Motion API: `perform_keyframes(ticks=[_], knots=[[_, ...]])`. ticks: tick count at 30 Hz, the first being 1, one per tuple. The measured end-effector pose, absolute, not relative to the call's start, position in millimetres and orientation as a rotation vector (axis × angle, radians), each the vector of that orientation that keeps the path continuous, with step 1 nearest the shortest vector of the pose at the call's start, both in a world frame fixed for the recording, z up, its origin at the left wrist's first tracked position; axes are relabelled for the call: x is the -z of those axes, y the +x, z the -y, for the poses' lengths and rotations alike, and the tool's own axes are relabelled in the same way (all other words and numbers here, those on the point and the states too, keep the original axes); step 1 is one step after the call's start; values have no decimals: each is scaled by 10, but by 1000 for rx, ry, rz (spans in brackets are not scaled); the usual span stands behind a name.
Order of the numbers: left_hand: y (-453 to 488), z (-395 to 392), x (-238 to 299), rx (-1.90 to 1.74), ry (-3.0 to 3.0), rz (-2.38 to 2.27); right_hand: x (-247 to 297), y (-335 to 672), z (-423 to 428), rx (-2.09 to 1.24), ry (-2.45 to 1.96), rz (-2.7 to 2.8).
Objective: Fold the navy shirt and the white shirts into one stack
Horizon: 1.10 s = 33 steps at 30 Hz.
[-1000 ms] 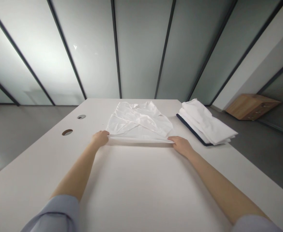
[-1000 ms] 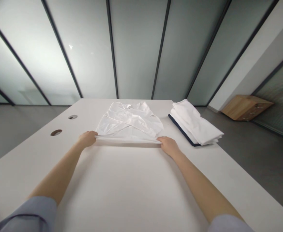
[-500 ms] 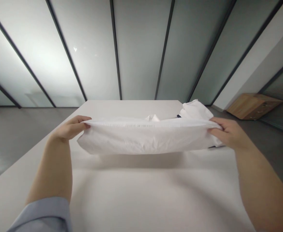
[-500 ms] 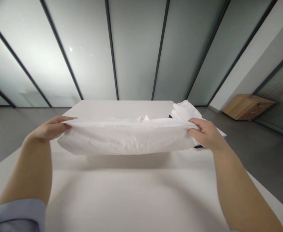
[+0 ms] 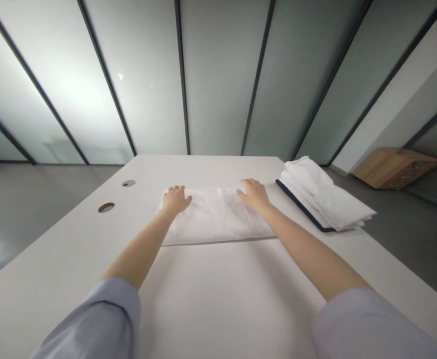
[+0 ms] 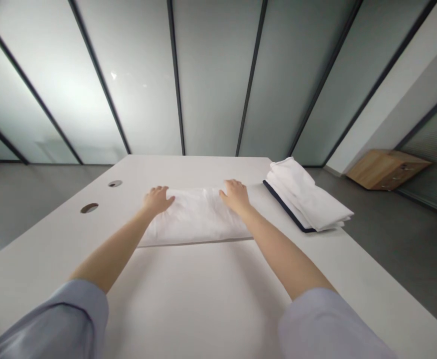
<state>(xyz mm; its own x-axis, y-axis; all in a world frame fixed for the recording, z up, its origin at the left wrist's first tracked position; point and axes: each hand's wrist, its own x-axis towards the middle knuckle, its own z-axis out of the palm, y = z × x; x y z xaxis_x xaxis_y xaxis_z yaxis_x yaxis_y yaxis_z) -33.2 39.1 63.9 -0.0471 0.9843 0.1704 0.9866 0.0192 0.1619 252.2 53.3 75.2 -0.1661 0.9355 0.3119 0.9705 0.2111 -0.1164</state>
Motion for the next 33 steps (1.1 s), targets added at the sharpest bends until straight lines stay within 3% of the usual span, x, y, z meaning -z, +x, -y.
perform_keyframes(ticks=[3, 9, 16, 21, 26, 33], knots=[[-177, -264, -289, 134, -2286, 2298, -425, 2370, -289, -29, -1797, 2409], [-200, -193, -9, 156, -2250, 2297, -1, 2482, -172, -217, -1911, 2440], [-121, -80, -113, 83, -2745, 1683, 73, 2715, -412, -162, -1693, 2483], [-20, 14, -292, -151, -2878, 1733, -60, 2732, -647, 80, -1930, 2320], [24, 107, -182, -21, -2822, 1790, -154, 2589, -602, 305, -1899, 2171], [432, 155, -190, -87, -2324, 2263, -140, 2508, -332, 171, -1862, 2161]])
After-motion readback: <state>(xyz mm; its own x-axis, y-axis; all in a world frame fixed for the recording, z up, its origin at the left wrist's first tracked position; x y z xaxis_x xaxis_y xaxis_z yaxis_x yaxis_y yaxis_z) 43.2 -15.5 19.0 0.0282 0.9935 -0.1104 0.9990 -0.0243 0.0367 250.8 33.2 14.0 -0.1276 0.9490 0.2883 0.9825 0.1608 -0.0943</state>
